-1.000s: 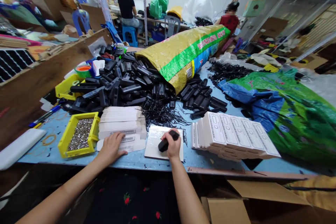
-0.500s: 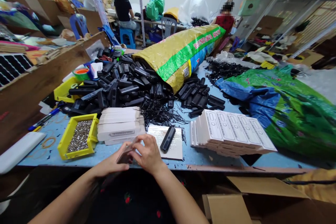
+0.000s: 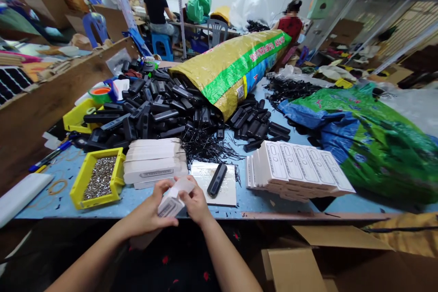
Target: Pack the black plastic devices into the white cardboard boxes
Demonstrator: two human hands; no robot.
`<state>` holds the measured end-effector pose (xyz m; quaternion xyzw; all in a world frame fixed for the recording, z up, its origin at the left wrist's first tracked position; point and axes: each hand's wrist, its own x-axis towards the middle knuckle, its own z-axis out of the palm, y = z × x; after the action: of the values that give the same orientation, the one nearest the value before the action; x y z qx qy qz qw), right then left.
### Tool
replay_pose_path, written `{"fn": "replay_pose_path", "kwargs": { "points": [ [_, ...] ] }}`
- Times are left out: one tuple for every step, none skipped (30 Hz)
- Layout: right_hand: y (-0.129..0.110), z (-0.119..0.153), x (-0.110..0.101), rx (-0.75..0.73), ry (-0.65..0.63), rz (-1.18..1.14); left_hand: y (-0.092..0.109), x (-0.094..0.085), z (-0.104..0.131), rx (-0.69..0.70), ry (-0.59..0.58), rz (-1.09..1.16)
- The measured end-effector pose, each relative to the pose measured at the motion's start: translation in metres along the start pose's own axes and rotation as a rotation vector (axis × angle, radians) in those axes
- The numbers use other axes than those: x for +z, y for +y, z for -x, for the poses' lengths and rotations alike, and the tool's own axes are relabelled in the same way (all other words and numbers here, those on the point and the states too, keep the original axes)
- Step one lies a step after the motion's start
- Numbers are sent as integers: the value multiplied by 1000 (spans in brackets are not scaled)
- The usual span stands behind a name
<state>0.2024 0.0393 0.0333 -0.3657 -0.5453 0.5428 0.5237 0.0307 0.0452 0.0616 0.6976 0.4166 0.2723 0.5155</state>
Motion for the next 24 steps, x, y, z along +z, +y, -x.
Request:
{"fn": "replay_pose_path", "kwargs": {
  "points": [
    [-4,1,0,-66,-40,55,0,5,-1,-15,53,1],
    [-8,1,0,-111,-84,99,-1,9,-2,-37,90,4],
    [-12,2,0,-121,-112,122,-1,13,-3,-62,107,7],
    [-14,3,2,-98,-109,125,0,15,-4,-86,106,12],
    [-16,5,4,-66,-76,123,0,17,-5,-101,99,16],
    [-17,6,7,-51,-31,130,1,18,-6,-105,91,19],
    [-16,8,10,-64,8,151,1,19,-7,-104,83,20],
    [-16,9,12,-108,26,190,0,19,-8,-102,70,21],
    [-15,10,12,-167,12,255,-1,19,-9,-104,60,26],
    [-14,10,8,-217,-39,342,-4,18,-10,-116,61,43],
    [-13,10,0,-243,-110,441,-7,16,-10,-143,78,78],
    [-13,9,-13,-237,-180,557,-12,13,-10,-187,108,139],
    [-13,7,-29,-205,-231,690,-16,8,-9,-245,147,228],
    [-13,5,-48,-159,-253,830,-21,3,-8,-309,174,351],
    [-14,4,-67,-107,-243,968,-25,-3,-6,-371,182,503],
    [-15,2,-86,-67,-228,1075,-29,-9,-5,-423,187,667],
    [-16,2,-101,-43,-219,1137,-32,-15,-4,-458,210,825],
    [-19,2,-111,-28,-215,1142,-35,-20,-3,-477,273,962],
    [-21,2,-115,-20,-204,1088,-36,-22,-3,-478,373,1072],
    [-24,3,-113,-19,-162,979,-37,-23,-4,-467,492,1150],
    [-26,4,-105,-29,-79,822,-36,-20,-5,-452,609,1196],
    [-27,4,-92,-53,37,627,-35,-16,-7,-445,696,1225],
    [-27,4,-75,-87,165,422,-33,-9,-8,-445,743,1249],
    [-26,4,-58,-131,283,234,-30,-1,-10,-454,752,1267]
  ]
}}
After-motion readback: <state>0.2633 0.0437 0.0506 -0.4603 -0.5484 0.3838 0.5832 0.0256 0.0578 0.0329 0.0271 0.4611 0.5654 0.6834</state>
